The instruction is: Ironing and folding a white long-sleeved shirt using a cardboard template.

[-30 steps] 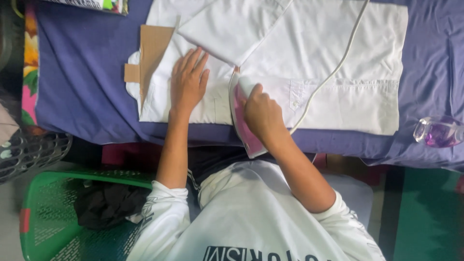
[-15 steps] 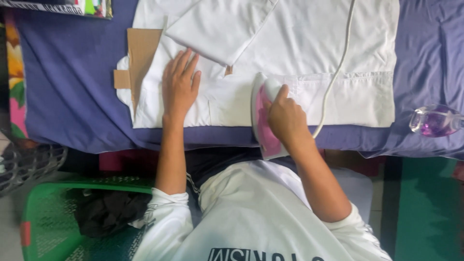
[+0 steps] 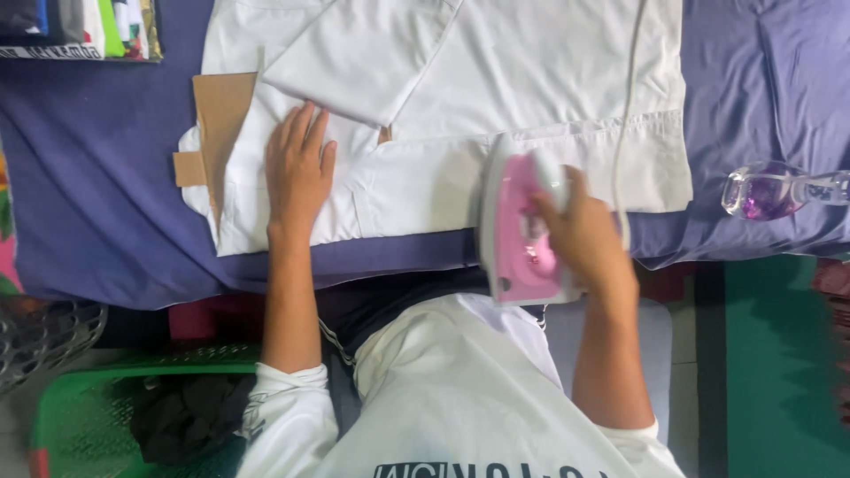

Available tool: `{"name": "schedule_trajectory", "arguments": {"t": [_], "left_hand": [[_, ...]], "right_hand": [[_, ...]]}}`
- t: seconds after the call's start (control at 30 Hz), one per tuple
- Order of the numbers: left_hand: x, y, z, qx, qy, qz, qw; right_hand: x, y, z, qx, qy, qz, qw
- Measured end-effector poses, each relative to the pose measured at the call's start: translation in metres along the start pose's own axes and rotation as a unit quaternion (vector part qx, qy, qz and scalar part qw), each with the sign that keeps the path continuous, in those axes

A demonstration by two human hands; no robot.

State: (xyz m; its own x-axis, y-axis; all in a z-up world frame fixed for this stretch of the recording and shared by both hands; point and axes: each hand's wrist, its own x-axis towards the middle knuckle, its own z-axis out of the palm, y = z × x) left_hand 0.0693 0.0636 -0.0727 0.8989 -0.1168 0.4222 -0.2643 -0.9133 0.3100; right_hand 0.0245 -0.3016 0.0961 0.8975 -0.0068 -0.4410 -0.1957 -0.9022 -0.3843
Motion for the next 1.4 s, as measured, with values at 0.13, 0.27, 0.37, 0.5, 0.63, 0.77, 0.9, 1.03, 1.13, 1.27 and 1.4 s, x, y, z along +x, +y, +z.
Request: {"name": "schedule_trajectory", "arguments": {"t": [0.13, 0.27, 0.37, 0.5, 0.63, 0.77, 0.9, 1.03, 1.13, 1.27, 1.4], "left_hand": [[-0.003, 0.016, 0.02, 0.117, -0.004, -0.035, 0.992], [0.018, 0.115, 0.028, 0.055, 0.069, -0.078, 0.993], [0.019, 0.195, 0.056, -0.094, -0.003, 0.015, 0.995], [0.007, 0.206, 0.085, -0.109, -0.076, 0.0, 0.991], [0.006, 0.204, 0.08, -0.083, -0.11, -0.002, 0.99], [0.008, 0.206, 0.076, -0.08, -0.136, -0.02, 0.987], [0.008, 0.204, 0.077, -0.068, -0.158, -0.021, 0.985], [0.004, 0.204, 0.084, -0.061, -0.152, -0.005, 0.987], [0.001, 0.205, 0.083, -0.044, -0.149, 0.004, 0.988], [0.004, 0.203, 0.086, -0.03, -0.131, 0.013, 0.991], [0.003, 0.204, 0.087, -0.02, -0.139, 0.012, 0.99]], "right_hand": [[-0.003, 0.034, -0.022, 0.051, 0.075, 0.047, 0.995], [0.016, 0.053, -0.022, 0.081, 0.058, 0.029, 0.995], [0.032, 0.051, -0.022, 0.052, 0.027, 0.011, 0.998], [0.044, 0.042, -0.018, -0.01, -0.003, -0.027, 1.0], [0.055, 0.037, -0.005, -0.074, 0.025, -0.023, 0.997], [0.07, 0.053, 0.008, -0.123, 0.071, -0.023, 0.99], [0.066, 0.07, 0.01, -0.139, 0.072, -0.01, 0.988], [0.072, 0.091, 0.001, -0.148, 0.087, 0.018, 0.985], [0.066, 0.101, -0.002, -0.146, 0.096, 0.039, 0.984], [0.078, 0.126, -0.015, -0.14, 0.109, 0.059, 0.982], [0.096, 0.162, -0.024, -0.15, 0.124, 0.085, 0.977]]}}
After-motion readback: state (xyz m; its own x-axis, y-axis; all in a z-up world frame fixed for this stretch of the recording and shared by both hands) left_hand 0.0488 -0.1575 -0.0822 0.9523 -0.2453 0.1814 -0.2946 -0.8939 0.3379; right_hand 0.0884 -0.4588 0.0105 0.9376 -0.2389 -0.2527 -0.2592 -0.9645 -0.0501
